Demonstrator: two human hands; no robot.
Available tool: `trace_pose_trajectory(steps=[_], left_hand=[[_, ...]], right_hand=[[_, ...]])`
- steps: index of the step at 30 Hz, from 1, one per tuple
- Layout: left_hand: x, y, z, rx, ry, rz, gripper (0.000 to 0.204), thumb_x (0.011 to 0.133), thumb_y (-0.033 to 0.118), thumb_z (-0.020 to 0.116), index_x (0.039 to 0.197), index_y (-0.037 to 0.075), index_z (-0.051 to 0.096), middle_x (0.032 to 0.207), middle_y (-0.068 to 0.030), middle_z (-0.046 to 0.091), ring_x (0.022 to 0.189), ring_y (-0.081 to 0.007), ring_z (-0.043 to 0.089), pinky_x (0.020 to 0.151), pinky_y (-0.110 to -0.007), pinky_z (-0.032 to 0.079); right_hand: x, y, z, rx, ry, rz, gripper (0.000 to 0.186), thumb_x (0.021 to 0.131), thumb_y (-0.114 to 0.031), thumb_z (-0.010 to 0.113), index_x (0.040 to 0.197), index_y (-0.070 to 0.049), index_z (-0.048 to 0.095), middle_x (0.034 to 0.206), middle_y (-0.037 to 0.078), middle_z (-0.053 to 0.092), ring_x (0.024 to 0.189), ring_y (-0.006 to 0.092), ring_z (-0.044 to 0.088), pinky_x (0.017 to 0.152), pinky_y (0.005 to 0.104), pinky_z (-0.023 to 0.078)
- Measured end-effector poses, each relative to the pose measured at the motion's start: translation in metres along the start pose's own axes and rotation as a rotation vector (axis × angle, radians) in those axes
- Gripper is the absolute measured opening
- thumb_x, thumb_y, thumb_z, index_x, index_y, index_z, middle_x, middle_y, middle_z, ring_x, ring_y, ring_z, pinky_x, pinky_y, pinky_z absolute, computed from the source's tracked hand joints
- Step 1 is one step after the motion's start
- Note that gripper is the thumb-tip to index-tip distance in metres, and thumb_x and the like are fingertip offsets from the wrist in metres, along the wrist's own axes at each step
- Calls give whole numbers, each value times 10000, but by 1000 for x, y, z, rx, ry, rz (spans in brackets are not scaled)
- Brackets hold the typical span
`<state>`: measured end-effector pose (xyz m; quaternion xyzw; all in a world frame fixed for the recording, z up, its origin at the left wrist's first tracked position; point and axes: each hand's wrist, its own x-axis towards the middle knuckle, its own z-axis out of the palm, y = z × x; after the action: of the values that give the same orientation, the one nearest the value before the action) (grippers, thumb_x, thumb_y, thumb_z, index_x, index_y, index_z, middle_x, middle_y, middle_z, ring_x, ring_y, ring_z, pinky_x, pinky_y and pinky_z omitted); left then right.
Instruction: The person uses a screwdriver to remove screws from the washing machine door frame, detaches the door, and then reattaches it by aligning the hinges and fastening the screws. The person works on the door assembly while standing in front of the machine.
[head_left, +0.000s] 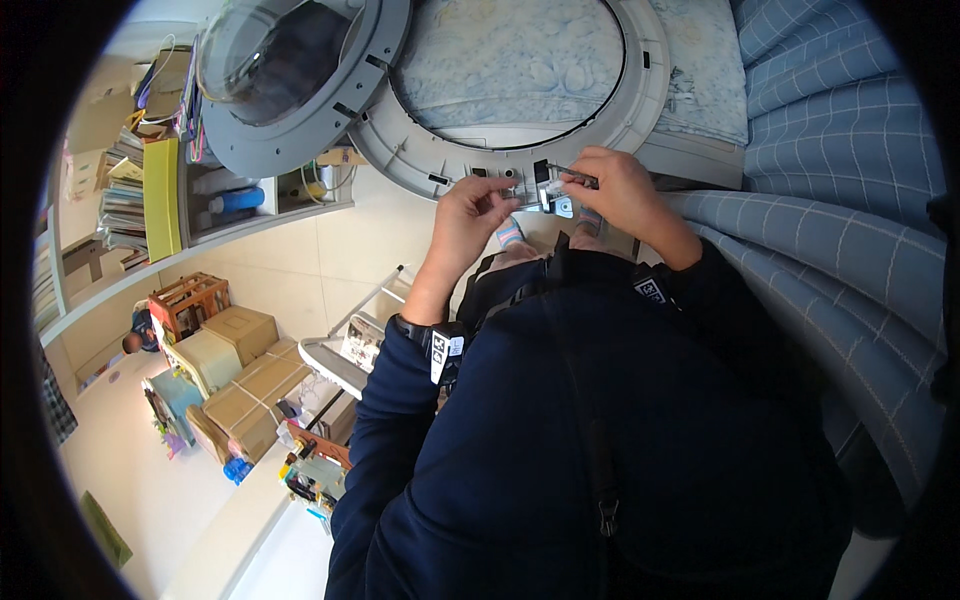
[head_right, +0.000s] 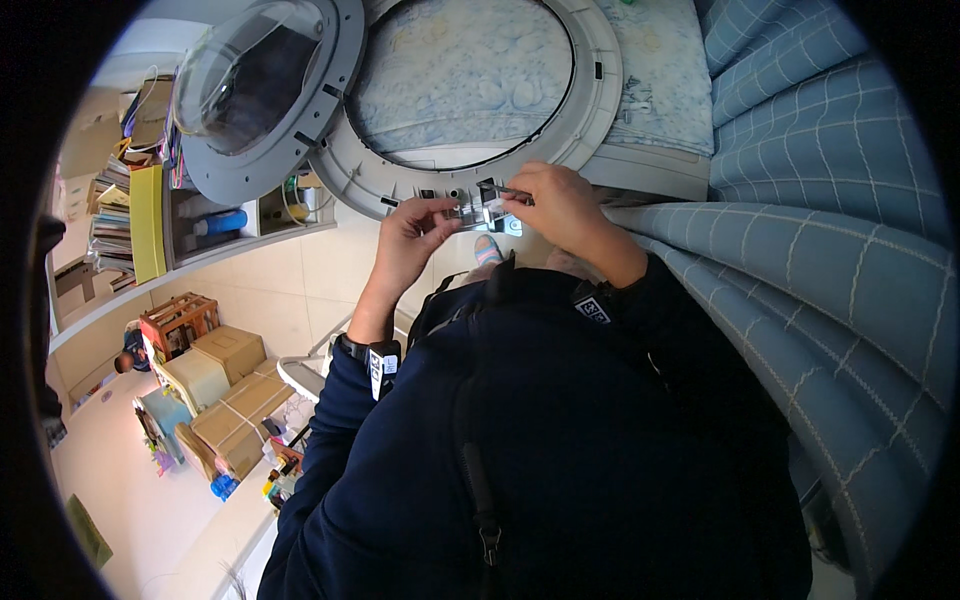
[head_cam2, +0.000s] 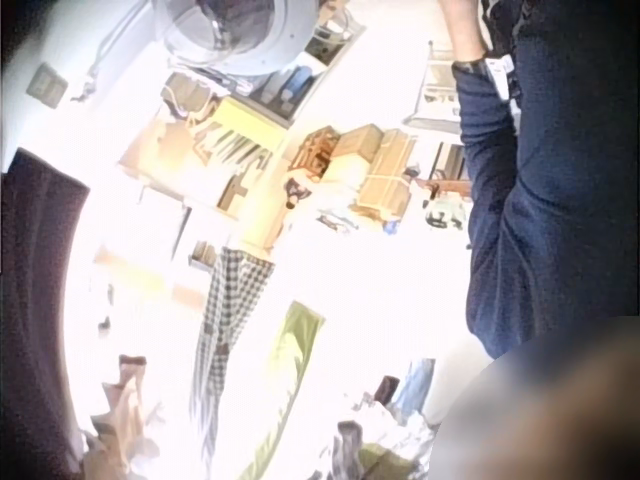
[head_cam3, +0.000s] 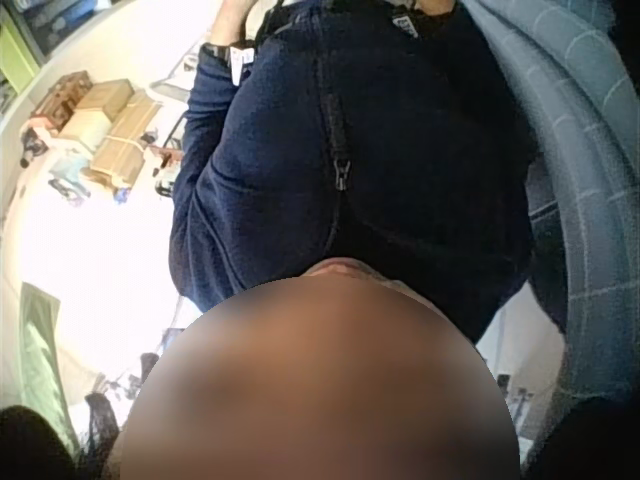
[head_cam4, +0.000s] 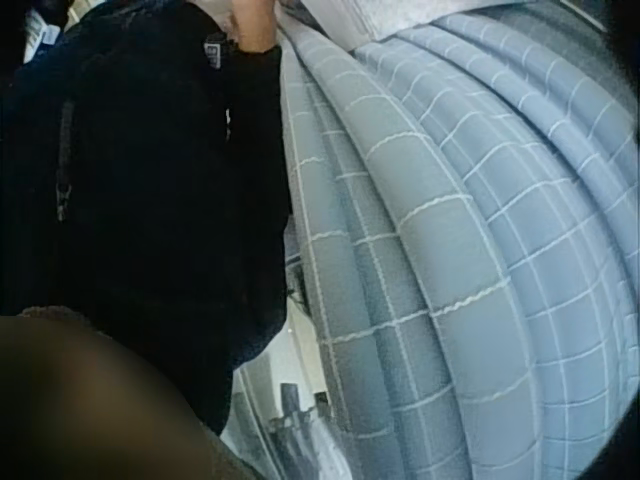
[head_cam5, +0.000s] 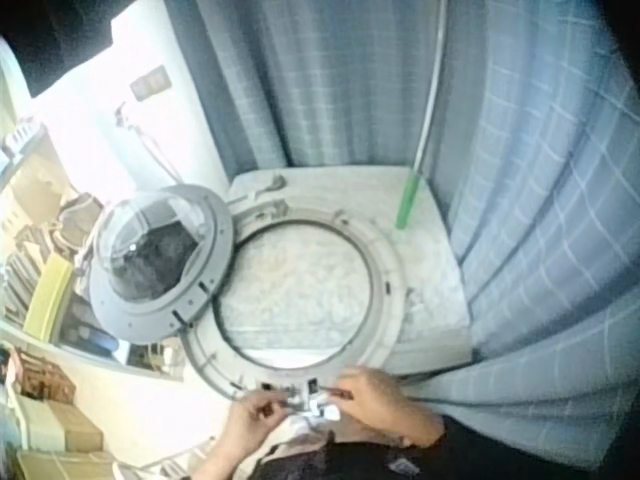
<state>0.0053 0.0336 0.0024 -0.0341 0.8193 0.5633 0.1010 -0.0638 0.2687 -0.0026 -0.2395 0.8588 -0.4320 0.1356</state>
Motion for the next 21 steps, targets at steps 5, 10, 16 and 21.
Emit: trace_pose_trajectory(steps=[5, 10, 16, 21], left_hand=[[11, 6, 12, 271, -62, 221, 293, 745, 44, 778, 1032, 50, 718, 733, -44, 547, 693, -155, 561, 622, -270, 473], [23, 5, 16, 428, -58, 379, 270, 688, 94, 808, 945, 59, 731, 736, -76, 565, 679, -219, 561, 598, -326, 459], [24, 6, 18, 393, -47, 459, 252, 666, 96, 816, 898, 50, 729, 702, -65, 556, 693, -228, 553, 594, -353, 447], [25, 3, 20, 376, -49, 447, 253, 667, 108, 815, 899, 46, 737, 707, -64, 554, 691, -235, 539, 603, -351, 439]], right_hand=[[-1, 5, 1, -22, -27, 8, 161, 788, -212, 712, 835, -58, 705, 827, 75, 626, 763, 310, 621, 645, 404, 484], [-2, 6, 1, -22, -31, -5, 168, 794, -216, 711, 852, -58, 719, 829, 78, 616, 769, 305, 620, 652, 405, 482], [-1, 8, 1, -37, -38, -6, 173, 803, -221, 704, 847, -54, 719, 825, 82, 610, 778, 303, 619, 661, 402, 482], [-1, 11, 2, -64, -50, -15, 182, 816, -229, 690, 869, -57, 714, 829, 90, 610, 787, 311, 617, 668, 407, 481]])
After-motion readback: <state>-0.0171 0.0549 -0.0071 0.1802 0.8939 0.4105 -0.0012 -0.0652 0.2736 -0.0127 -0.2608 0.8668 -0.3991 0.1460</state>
